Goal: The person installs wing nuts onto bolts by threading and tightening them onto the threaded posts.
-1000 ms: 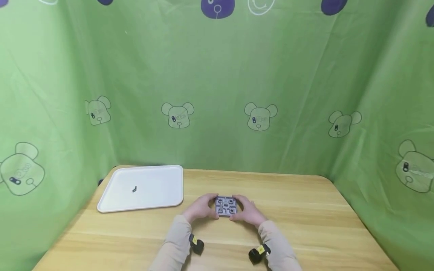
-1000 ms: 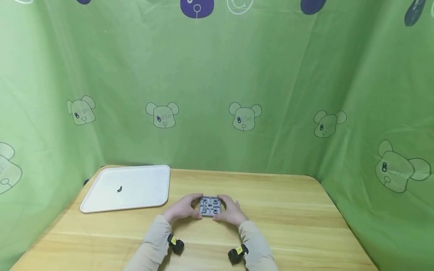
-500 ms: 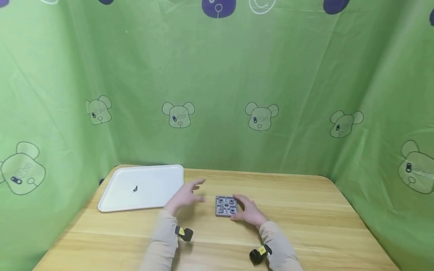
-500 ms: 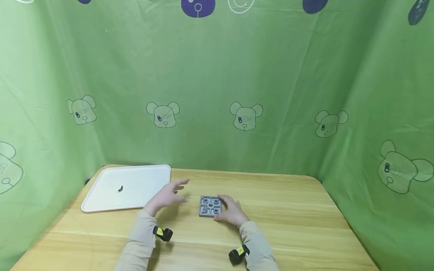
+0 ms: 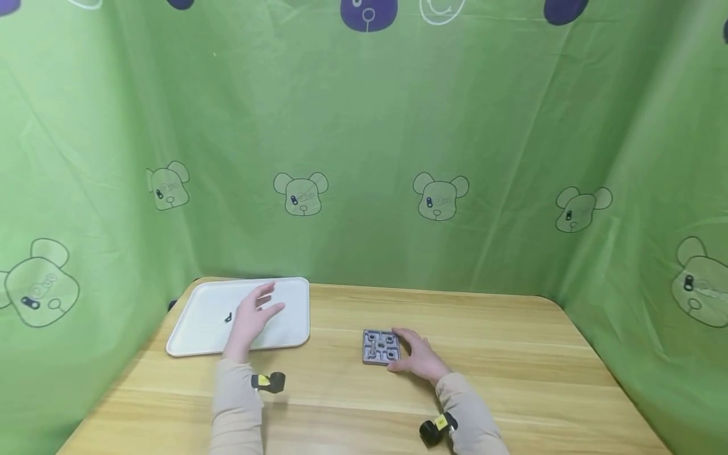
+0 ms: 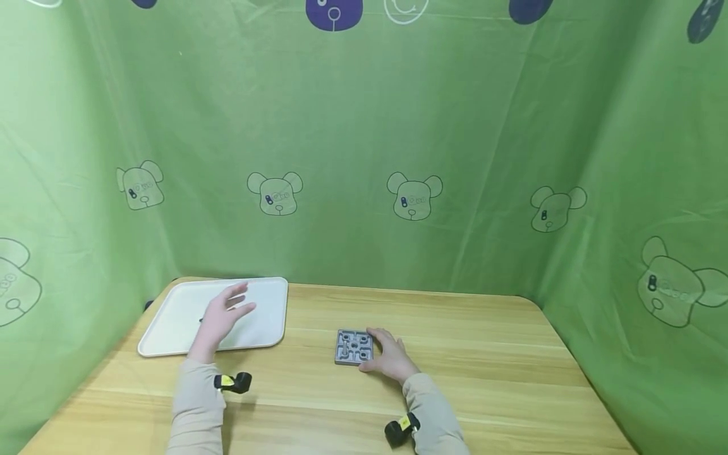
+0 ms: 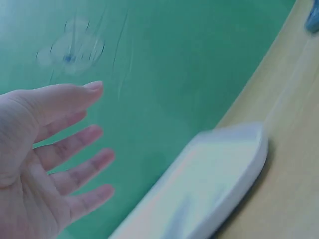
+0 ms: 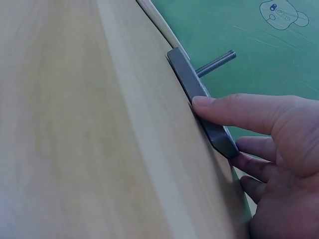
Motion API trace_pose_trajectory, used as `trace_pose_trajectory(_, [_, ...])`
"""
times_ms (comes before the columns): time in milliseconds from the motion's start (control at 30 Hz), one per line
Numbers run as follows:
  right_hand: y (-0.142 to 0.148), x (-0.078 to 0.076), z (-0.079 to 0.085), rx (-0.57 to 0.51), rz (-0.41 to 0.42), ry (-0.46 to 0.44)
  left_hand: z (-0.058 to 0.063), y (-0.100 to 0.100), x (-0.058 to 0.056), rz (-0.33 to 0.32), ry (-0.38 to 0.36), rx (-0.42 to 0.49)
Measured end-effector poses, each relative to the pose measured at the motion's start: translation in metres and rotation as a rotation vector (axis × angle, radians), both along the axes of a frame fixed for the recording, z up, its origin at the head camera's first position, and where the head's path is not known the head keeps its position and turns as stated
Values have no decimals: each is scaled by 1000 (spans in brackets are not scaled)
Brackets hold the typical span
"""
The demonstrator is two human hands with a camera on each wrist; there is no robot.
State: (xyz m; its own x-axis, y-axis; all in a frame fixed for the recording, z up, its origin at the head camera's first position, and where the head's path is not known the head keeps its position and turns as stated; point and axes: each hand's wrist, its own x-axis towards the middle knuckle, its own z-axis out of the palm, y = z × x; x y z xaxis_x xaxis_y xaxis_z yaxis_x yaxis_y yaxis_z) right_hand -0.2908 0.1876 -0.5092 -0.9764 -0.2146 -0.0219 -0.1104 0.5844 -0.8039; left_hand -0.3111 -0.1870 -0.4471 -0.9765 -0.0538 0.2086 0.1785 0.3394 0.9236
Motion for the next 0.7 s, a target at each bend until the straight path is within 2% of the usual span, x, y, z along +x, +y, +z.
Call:
trace_pose_trajectory(233, [0,1,-1,-42,-9,-15,-15,-36,8,233,-16,131])
trace_pose_trajectory(367, [1,0,-4,-40,-17,-10,-23,-47,11,329,-38,201])
trace_pose_trajectory(500, [1,0,-5,-46,-17,-7,-31,-53,10,357,-61,223])
trace_pose_trajectory(700, [2,-2,-6,-50,-7,-2,-40,-60,3,375,-111,161])
